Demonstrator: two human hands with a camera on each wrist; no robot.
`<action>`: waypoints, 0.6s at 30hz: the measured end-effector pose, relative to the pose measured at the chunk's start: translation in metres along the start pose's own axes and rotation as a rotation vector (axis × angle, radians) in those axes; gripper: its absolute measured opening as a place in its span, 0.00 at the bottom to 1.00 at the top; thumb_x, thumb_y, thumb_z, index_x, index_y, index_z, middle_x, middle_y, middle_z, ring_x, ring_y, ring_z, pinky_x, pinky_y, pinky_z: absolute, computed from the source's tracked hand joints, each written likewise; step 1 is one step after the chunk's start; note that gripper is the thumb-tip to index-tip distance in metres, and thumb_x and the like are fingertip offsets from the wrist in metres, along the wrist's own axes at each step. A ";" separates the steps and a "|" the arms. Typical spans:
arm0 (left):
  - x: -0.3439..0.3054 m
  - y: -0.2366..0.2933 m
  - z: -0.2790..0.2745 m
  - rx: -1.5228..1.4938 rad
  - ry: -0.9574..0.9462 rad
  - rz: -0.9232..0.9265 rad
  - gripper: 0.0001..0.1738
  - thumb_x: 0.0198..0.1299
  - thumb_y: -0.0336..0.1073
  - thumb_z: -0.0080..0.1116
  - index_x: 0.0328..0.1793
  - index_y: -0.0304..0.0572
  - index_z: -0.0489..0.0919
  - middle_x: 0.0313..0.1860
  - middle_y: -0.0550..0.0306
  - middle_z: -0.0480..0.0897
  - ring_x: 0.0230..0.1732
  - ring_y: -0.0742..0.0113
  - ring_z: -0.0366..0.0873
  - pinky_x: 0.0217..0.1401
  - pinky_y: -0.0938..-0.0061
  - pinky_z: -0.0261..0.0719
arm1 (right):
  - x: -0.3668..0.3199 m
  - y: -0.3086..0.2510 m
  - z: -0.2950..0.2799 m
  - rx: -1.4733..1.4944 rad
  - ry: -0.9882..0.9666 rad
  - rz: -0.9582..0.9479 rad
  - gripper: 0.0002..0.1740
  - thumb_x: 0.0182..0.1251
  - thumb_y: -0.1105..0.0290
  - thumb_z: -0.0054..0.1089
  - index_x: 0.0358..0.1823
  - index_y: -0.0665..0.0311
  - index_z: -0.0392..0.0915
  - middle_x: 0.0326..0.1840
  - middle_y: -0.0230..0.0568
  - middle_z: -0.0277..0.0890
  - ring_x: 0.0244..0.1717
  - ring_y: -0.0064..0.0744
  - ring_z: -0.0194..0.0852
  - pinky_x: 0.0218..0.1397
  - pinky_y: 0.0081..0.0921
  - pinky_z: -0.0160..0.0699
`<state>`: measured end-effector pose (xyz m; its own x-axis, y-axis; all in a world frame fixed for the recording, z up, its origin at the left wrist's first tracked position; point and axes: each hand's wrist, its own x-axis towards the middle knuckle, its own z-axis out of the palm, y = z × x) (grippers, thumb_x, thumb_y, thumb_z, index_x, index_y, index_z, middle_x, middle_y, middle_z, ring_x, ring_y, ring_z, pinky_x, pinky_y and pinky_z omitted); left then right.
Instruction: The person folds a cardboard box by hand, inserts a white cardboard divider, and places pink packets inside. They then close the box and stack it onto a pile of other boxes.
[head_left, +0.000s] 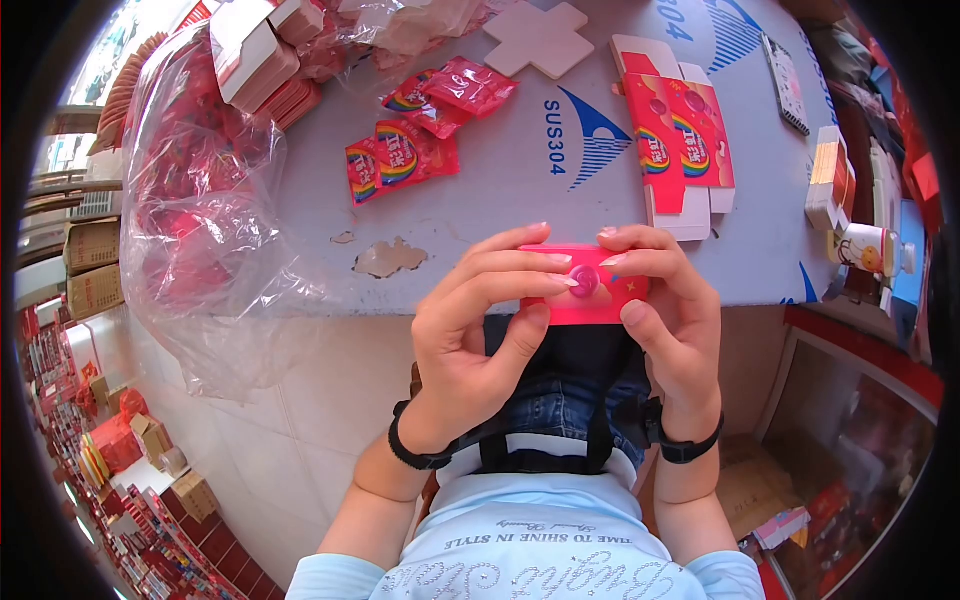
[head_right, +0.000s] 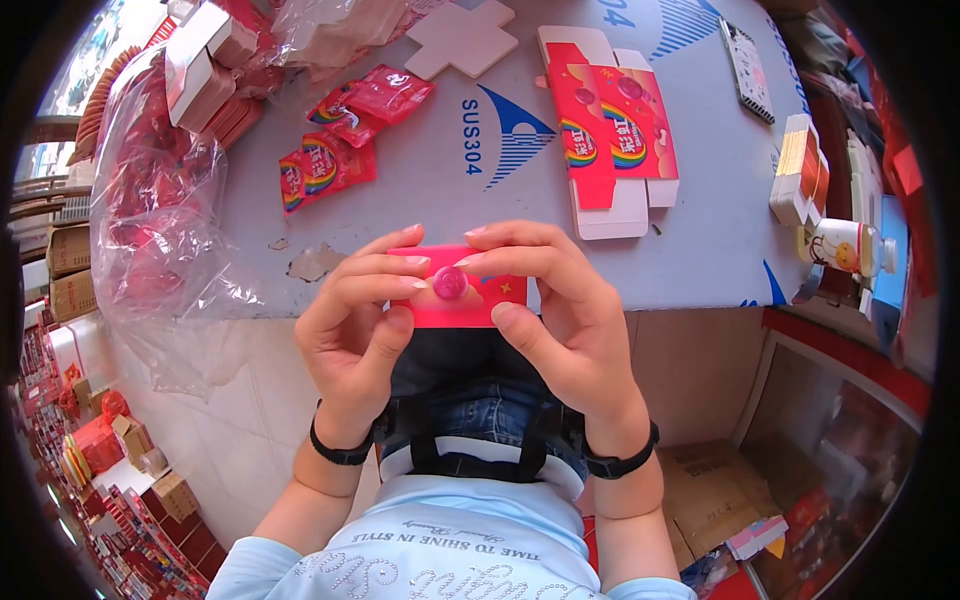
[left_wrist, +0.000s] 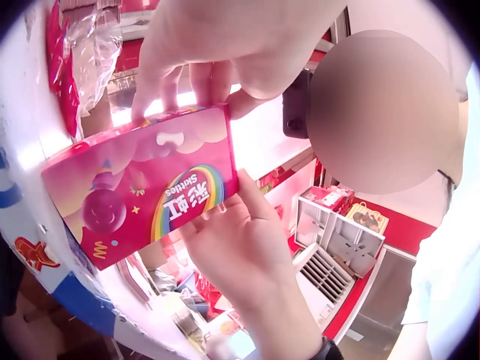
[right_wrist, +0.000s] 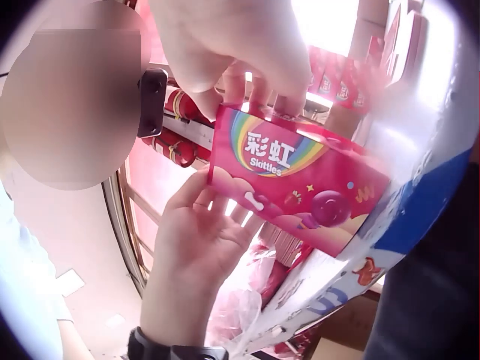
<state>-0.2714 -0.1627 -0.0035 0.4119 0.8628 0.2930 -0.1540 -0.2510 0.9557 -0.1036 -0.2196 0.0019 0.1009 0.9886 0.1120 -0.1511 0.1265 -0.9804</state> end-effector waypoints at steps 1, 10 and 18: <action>0.000 0.001 0.000 -0.024 0.009 -0.018 0.10 0.51 0.19 0.55 0.39 0.36 0.80 0.42 0.52 0.81 0.58 0.52 0.71 0.59 0.65 0.68 | 0.000 0.000 0.000 0.028 0.003 0.011 0.14 0.57 0.77 0.55 0.46 0.69 0.75 0.54 0.45 0.67 0.60 0.36 0.62 0.63 0.31 0.59; -0.002 0.000 0.001 -0.183 -0.002 -0.079 0.14 0.50 0.15 0.52 0.40 0.37 0.78 0.45 0.53 0.78 0.61 0.55 0.68 0.61 0.66 0.65 | 0.002 -0.002 0.005 0.050 0.002 0.014 0.17 0.54 0.85 0.47 0.46 0.69 0.74 0.53 0.45 0.67 0.63 0.36 0.59 0.66 0.32 0.54; -0.003 -0.002 -0.003 -0.132 -0.042 -0.077 0.13 0.52 0.21 0.55 0.45 0.38 0.75 0.49 0.50 0.76 0.62 0.55 0.66 0.63 0.63 0.63 | 0.002 0.001 0.003 0.039 -0.020 -0.020 0.16 0.56 0.82 0.49 0.48 0.69 0.73 0.56 0.45 0.67 0.65 0.37 0.57 0.69 0.33 0.49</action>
<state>-0.2753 -0.1636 -0.0061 0.4643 0.8573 0.2224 -0.2362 -0.1222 0.9640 -0.1066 -0.2168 0.0020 0.0846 0.9872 0.1349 -0.1871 0.1487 -0.9710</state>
